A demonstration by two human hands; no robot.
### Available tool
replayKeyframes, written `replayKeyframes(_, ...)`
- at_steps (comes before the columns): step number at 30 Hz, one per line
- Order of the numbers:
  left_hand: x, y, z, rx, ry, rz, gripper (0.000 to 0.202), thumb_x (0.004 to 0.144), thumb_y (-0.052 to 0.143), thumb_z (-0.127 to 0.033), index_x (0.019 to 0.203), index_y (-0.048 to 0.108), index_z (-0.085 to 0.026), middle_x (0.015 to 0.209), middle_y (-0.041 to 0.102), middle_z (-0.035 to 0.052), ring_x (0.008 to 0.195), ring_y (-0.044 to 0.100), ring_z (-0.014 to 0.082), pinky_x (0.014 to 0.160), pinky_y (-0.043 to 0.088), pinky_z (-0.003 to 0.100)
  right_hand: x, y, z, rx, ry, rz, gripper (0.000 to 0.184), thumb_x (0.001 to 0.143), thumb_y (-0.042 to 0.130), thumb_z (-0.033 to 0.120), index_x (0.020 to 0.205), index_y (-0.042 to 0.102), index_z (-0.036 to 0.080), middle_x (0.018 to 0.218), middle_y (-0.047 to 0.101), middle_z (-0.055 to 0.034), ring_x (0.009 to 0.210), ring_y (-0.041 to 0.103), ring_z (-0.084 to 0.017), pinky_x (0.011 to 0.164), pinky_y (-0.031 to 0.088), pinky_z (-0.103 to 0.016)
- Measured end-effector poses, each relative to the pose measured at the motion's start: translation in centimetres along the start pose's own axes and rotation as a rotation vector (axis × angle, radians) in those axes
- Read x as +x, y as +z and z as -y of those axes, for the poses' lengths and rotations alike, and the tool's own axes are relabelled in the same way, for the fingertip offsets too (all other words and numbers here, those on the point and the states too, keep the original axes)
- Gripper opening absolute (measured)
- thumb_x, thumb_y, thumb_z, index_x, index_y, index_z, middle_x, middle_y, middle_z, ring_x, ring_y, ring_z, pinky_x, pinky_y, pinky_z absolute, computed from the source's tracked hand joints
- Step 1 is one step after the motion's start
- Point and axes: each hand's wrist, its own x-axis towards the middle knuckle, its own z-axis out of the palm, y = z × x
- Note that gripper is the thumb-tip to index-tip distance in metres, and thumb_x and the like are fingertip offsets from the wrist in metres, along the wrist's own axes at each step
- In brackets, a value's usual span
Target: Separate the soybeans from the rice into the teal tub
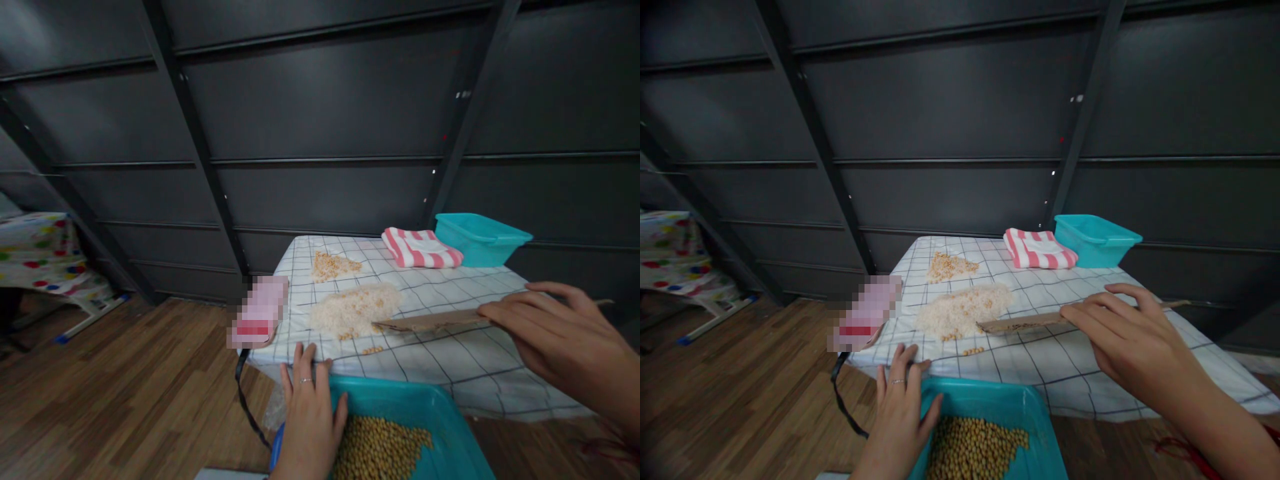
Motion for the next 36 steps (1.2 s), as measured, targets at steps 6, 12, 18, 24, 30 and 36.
replayKeyframes(6, 0.0, 0.0, -0.1, -0.007, -0.012, -0.007, 0.026, 0.073, 0.044, -0.019, 0.098, 0.049, -0.017, 0.120, 0.041, 0.0170, 0.121, 0.030, 0.0392, 0.087, 0.034, 0.067, -0.3, -0.1, 0.1, 0.059, 0.020, 0.016, 0.027, 0.075, 0.033, 0.006, 0.088, 0.050, 0.021, 0.071, 0.063, -0.0013, 0.066, 0.058, -0.016, 0.072, 0.038, -0.037)
replayKeyframes(12, 0.1, 0.0, 0.1, 0.003, -0.005, 0.021, 0.027, 0.074, 0.044, -0.020, 0.100, 0.047, -0.017, 0.122, 0.040, 0.0167, 0.122, 0.029, 0.0390, 0.088, 0.034, 0.066, -0.7, -0.5, 0.1, 0.114, 0.037, 0.011, 0.030, 0.070, 0.034, 0.007, 0.088, 0.051, 0.024, 0.071, 0.062, 0.0007, 0.068, 0.057, -0.016, 0.074, 0.037, -0.035)
replayKeyframes(18, 0.2, 0.0, -0.1, 0.001, -0.005, -0.006, 0.025, 0.074, 0.042, -0.019, 0.098, 0.048, -0.016, 0.120, 0.042, 0.0184, 0.121, 0.030, 0.0400, 0.086, 0.035, 0.067, -1.0, -0.8, 0.3, 0.140, 0.059, 0.018, 0.032, 0.070, 0.033, 0.006, 0.090, 0.050, 0.024, 0.072, 0.062, 0.0014, 0.067, 0.057, -0.016, 0.076, 0.037, -0.036)
replayKeyframes(24, 0.3, -0.1, -0.1, -0.001, -0.006, -0.010, 0.027, 0.074, 0.042, -0.017, 0.100, 0.046, -0.016, 0.121, 0.041, 0.0174, 0.121, 0.030, 0.0390, 0.087, 0.035, 0.066, -1.4, -0.9, 0.3, 0.127, 0.039, 0.009, 0.031, 0.073, 0.033, 0.006, 0.093, 0.050, 0.024, 0.073, 0.062, 0.0010, 0.069, 0.056, -0.016, 0.077, 0.038, -0.035)
replayKeyframes(30, 0.2, 0.0, -0.1, -0.008, 0.001, -0.018, 0.025, 0.074, 0.042, -0.017, 0.099, 0.046, -0.016, 0.120, 0.040, 0.0179, 0.121, 0.029, 0.0394, 0.086, 0.034, 0.068, -1.7, -0.8, 0.5, 0.146, 0.059, 0.019, 0.032, 0.074, 0.032, 0.004, 0.093, 0.050, 0.023, 0.074, 0.062, 0.0002, 0.070, 0.056, -0.015, 0.079, 0.038, -0.037)
replayKeyframes(36, 0.3, 0.0, -0.1, 0.014, -0.013, 0.005, 0.026, 0.074, 0.043, -0.019, 0.100, 0.045, -0.018, 0.121, 0.040, 0.0170, 0.122, 0.028, 0.0386, 0.088, 0.034, 0.066, -1.6, -0.9, 0.6, 0.190, 0.056, 0.009, 0.034, 0.073, 0.034, 0.004, 0.093, 0.050, 0.027, 0.075, 0.063, 0.0034, 0.069, 0.057, -0.015, 0.079, 0.039, -0.036)
